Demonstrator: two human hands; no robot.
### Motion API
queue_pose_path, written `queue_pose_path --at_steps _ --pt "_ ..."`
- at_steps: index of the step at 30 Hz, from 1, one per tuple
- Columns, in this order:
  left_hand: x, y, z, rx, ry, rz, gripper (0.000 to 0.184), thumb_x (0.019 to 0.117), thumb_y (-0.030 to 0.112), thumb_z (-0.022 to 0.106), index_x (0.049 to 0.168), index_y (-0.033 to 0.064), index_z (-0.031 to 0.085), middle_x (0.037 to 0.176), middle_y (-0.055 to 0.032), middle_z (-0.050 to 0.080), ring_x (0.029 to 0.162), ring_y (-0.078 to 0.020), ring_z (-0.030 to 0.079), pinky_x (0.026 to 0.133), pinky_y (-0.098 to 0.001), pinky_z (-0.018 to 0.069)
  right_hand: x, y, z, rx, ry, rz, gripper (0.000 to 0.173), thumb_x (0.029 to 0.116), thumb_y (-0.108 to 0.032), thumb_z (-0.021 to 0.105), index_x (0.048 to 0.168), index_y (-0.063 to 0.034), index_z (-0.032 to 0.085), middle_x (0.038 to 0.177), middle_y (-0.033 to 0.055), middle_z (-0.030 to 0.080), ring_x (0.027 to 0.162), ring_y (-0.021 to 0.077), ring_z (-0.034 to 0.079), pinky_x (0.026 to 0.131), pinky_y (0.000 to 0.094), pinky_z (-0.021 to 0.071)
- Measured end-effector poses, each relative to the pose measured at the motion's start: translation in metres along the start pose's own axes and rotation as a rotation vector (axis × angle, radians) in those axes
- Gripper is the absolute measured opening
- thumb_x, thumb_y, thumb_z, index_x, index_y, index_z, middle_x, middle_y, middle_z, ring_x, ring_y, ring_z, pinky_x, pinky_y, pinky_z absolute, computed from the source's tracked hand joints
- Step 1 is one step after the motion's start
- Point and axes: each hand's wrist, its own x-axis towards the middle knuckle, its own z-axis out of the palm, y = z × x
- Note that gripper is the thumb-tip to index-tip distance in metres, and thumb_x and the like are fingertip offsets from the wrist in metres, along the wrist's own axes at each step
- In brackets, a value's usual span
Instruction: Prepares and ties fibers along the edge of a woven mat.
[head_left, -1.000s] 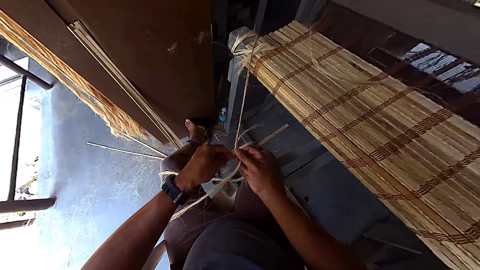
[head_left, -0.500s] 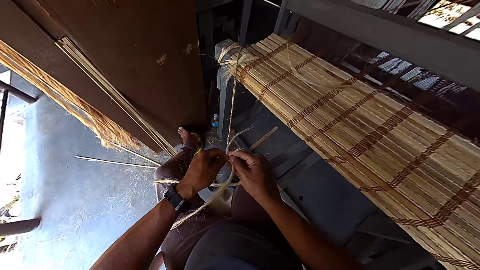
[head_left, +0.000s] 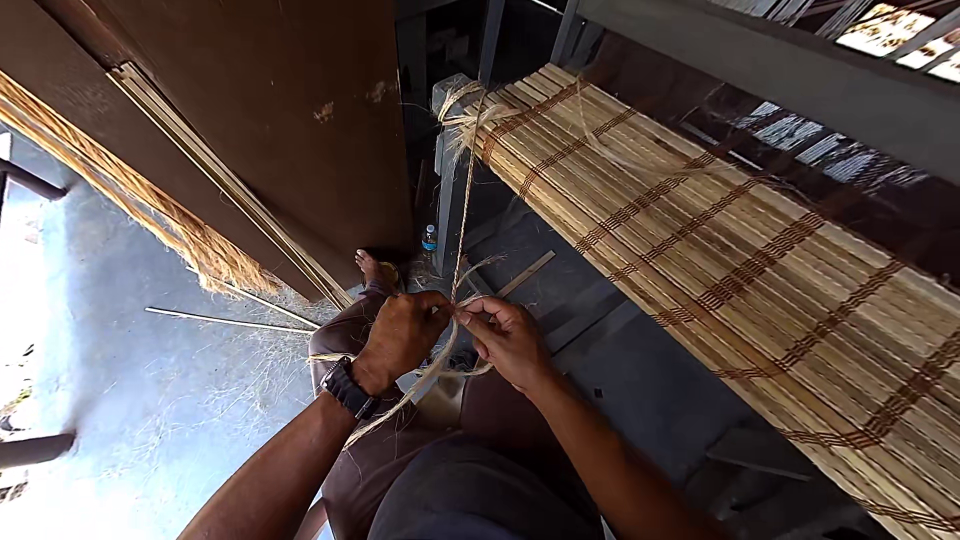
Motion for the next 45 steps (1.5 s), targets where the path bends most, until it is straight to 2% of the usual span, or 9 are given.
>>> queue_pose_path --at_steps 5,14,21,25,27,31,34,39,45 --pt "-0.005 0.009 0.007 -0.017 0.039 -0.027 0.026 0.1035 0.032 0.057 0.099 0.0145 0.076 0.069 0.0037 0.06 0.06 -0.0082 0.053 0.063 -0.0322 0.0468 -0.01 0.007 0.016 0.542 -0.03 0.069 0.011 0.1055 -0.003 0.049 0.103 0.0027 0.058 0.096 0.0153 0.069 0.074 0.0215 0.072 0.062 0.0327 0.0628" --pt "-0.006 0.01 0.009 -0.191 -0.017 0.018 0.026 0.1031 0.034 0.06 0.096 0.0137 0.073 0.068 0.008 0.058 0.058 -0.0023 0.05 0.058 -0.0238 0.0434 -0.019 0.036 0.028 -0.622 0.453 -0.589 0.018 0.0975 -0.014 0.063 0.1 -0.005 0.079 0.098 0.0113 0.07 0.088 0.0142 0.068 0.077 0.0241 0.0581" --pt "0.0 0.016 0.003 -0.121 -0.074 -0.093 0.019 0.1007 0.028 0.063 0.095 0.0119 0.071 0.066 0.0056 0.055 0.058 -0.0057 0.048 0.059 -0.0268 0.0428 -0.022 0.041 0.021 -0.604 0.38 -0.577 0.018 0.0967 -0.023 0.068 0.099 -0.0114 0.081 0.109 0.0093 0.072 0.095 0.0146 0.068 0.082 0.0267 0.0587" --pt "-0.002 0.013 -0.002 -0.092 -0.094 -0.05 0.017 0.1011 0.025 0.061 0.099 0.0112 0.071 0.069 0.0051 0.056 0.06 -0.0046 0.049 0.06 -0.0249 0.0436 -0.022 0.023 0.006 -0.47 0.35 -0.478 0.024 0.094 -0.032 0.068 0.101 -0.0099 0.075 0.114 0.0072 0.072 0.108 0.0204 0.065 0.092 0.0456 0.05" --pt "-0.003 0.01 -0.002 -0.104 -0.09 -0.027 0.017 0.1009 0.025 0.061 0.099 0.0114 0.071 0.069 0.0055 0.055 0.059 -0.0042 0.049 0.059 -0.0243 0.043 -0.015 0.018 0.002 -0.376 0.292 -0.422 0.027 0.0959 -0.027 0.066 0.109 -0.0045 0.072 0.108 0.0059 0.072 0.106 0.0148 0.066 0.095 0.0371 0.0529" --pt "-0.004 0.013 -0.002 -0.084 -0.077 0.012 0.018 0.1006 0.026 0.061 0.097 0.0118 0.071 0.067 0.0064 0.053 0.058 -0.0037 0.047 0.058 -0.0238 0.0418 0.001 0.005 -0.001 0.115 -0.013 -0.154 0.017 0.1011 -0.009 0.061 0.113 0.0032 0.062 0.093 0.0065 0.071 0.079 0.0107 0.07 0.075 0.0249 0.0615" --pt "-0.005 0.013 -0.004 -0.028 -0.073 0.04 0.024 0.103 0.031 0.06 0.099 0.0109 0.072 0.067 0.0043 0.053 0.058 -0.0058 0.047 0.058 -0.0257 0.042 0.007 0.006 -0.001 0.216 -0.039 -0.065 0.009 0.1004 -0.009 0.062 0.106 -0.0019 0.063 0.079 0.0015 0.063 0.057 0.0058 0.053 0.051 0.0202 0.0446" --pt "-0.007 0.001 -0.016 -0.093 -0.139 0.011 0.026 0.1039 0.034 0.059 0.114 0.0132 0.072 0.073 0.0045 0.062 0.061 -0.0045 0.056 0.061 -0.0245 0.0492 0.008 0.003 -0.002 -0.004 -0.009 -0.156 0.013 0.1018 -0.013 0.058 0.106 -0.003 0.065 0.077 -0.0024 0.061 0.061 0.0012 0.052 0.056 0.0163 0.044" --pt "-0.028 0.008 -0.022 -0.04 -0.064 0.043 0.025 0.1044 0.033 0.056 0.098 0.0157 0.074 0.072 0.0086 0.06 0.06 -0.001 0.052 0.058 -0.0225 0.0439 -0.001 0.003 0.009 0.019 0.051 -0.219 0.015 0.1045 -0.01 0.053 0.111 0.0004 0.062 0.078 -0.0015 0.066 0.065 0.0025 0.059 0.061 0.0168 0.0497"
